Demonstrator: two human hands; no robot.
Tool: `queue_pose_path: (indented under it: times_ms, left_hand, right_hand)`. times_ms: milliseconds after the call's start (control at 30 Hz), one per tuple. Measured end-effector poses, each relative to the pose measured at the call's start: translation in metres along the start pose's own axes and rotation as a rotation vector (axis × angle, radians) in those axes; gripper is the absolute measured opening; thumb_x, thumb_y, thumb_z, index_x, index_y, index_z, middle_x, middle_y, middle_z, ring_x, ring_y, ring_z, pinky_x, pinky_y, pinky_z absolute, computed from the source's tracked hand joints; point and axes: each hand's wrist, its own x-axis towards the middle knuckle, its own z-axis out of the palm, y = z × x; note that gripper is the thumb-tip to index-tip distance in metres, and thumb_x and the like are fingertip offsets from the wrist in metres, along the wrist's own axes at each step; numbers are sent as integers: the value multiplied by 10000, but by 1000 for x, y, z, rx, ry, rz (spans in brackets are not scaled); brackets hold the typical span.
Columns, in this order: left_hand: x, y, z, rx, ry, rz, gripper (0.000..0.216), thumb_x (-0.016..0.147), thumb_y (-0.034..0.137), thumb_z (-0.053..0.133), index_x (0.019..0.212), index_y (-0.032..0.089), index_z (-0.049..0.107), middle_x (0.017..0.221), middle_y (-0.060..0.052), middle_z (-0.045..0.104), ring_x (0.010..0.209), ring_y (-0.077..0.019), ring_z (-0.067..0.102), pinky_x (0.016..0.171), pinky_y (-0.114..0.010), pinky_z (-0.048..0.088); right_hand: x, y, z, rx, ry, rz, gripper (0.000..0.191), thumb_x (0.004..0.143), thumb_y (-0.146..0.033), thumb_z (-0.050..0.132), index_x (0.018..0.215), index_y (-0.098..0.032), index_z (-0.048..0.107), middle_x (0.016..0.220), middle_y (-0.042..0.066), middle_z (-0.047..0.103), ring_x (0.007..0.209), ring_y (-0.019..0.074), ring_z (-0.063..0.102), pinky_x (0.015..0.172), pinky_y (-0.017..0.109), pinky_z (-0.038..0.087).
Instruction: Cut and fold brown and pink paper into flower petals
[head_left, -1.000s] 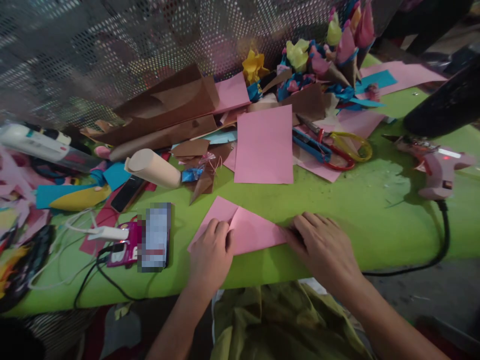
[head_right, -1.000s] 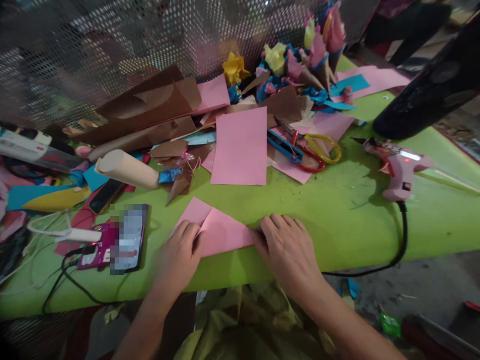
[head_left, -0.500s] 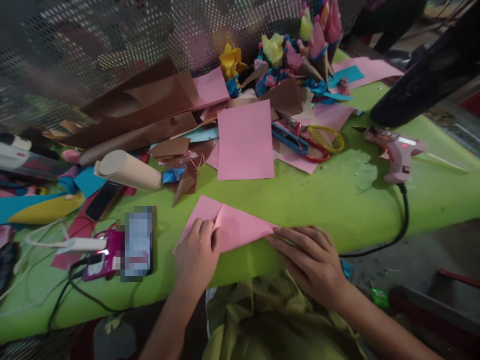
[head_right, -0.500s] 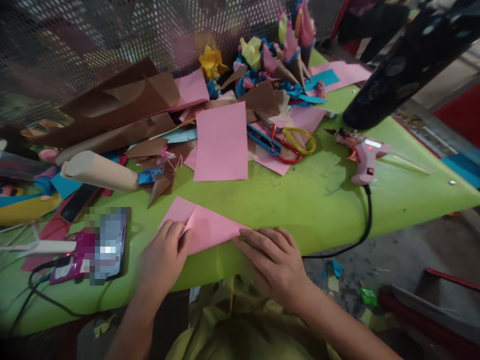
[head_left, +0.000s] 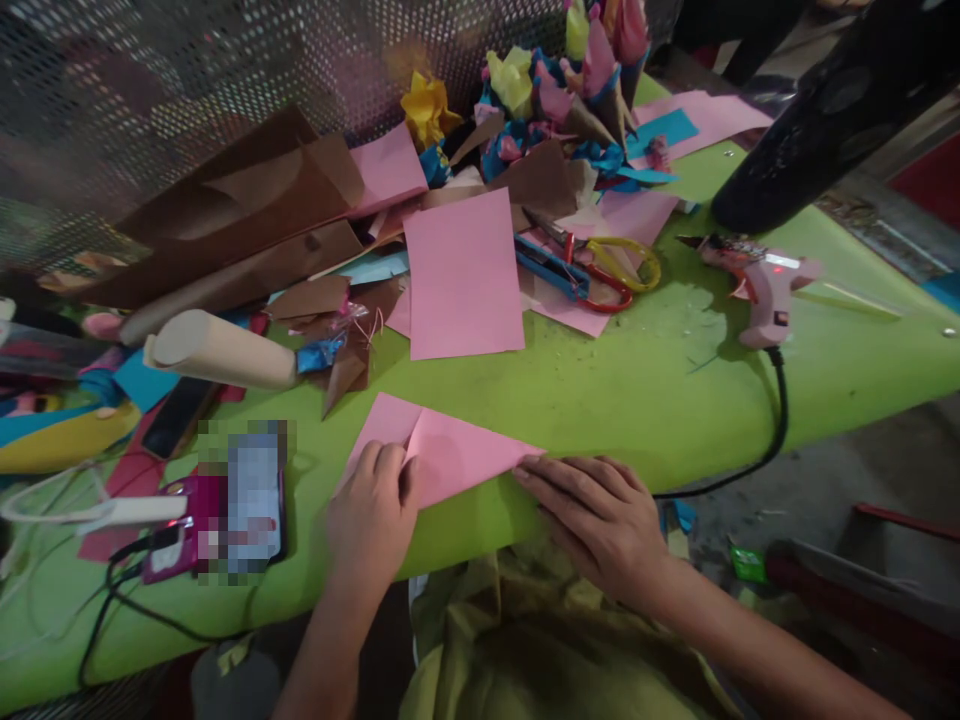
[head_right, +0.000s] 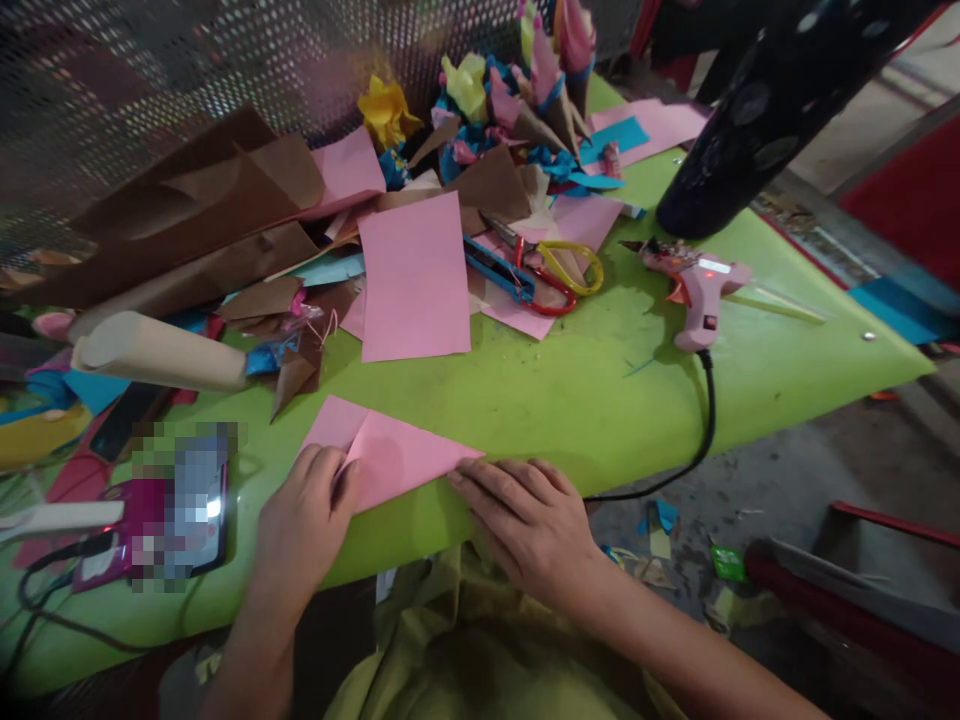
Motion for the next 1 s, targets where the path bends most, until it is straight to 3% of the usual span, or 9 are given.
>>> queue_pose_path:
  times_ms: [167, 400, 1000]
  left_hand:
    - [0, 0, -2, -4, 2, 7, 228, 996, 281, 416, 824, 204, 544, 878, -46, 606, 777, -193, 609, 607, -284, 377]
    - [0, 1, -4, -21, -43, -29, 224, 993, 276, 411, 853, 197, 567, 897, -49, 610, 770, -182, 614, 591, -270, 381]
    - [3, 2, -9, -22, -28, -6, 240, 994, 235, 394, 881, 200, 603, 932, -67, 646, 778, -206, 631, 567, -295, 369]
  right_hand:
    - [-1, 0, 0, -19, -28, 17, 513, 970, -194, 495, 1480, -251, 484, 1273, 36, 710, 1028, 212, 611, 859, 358, 418]
    - [0, -1, 1, -5, -26, 36, 396, 981, -200, 492, 1362, -209, 599, 1277, 46, 708, 1019, 217, 610, 858, 368, 414]
    - [9, -7, 2, -45, -51, 58, 528, 944, -182, 540, 1464, -259, 493, 1276, 35, 702, 999, 217, 599, 831, 377, 433]
